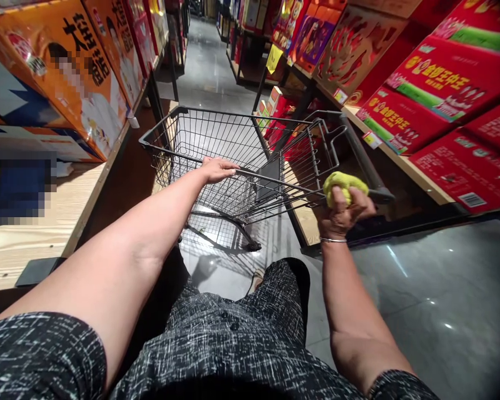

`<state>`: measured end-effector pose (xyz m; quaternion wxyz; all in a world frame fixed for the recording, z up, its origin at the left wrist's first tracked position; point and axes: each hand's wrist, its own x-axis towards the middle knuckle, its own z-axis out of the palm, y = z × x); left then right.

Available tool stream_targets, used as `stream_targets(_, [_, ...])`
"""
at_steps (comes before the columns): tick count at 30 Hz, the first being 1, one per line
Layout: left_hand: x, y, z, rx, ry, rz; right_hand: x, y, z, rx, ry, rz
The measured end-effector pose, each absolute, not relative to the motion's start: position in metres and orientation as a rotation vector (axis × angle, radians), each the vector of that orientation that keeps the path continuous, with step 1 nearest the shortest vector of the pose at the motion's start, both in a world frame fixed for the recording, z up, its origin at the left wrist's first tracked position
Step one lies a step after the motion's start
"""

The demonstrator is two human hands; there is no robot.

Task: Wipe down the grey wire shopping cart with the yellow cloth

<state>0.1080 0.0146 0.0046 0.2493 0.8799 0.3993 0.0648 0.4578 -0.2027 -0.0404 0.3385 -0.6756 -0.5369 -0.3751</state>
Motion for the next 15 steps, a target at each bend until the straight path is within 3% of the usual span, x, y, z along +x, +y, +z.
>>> stream_targets(4, [0.109, 0.01, 0.008, 2.359, 1.115, 0.159, 0.408, -0.194, -0.103, -1.854, -1.343, -0.957])
stream_targets(9, [0.11, 0.007, 0.012, 2.34, 1.139, 0.141, 0.349, -0.191, -0.184, -2.165, -1.685, -0.4])
stream_targets(12, [0.11, 0.006, 0.011, 2.352, 1.135, 0.137, 0.323, -0.185, -0.208, -2.235, -1.992, -0.041])
stream_targets(15, [0.111, 0.005, 0.01, 2.352, 1.134, 0.145, 0.309, -0.176, -0.207, -2.162, -2.117, 0.02])
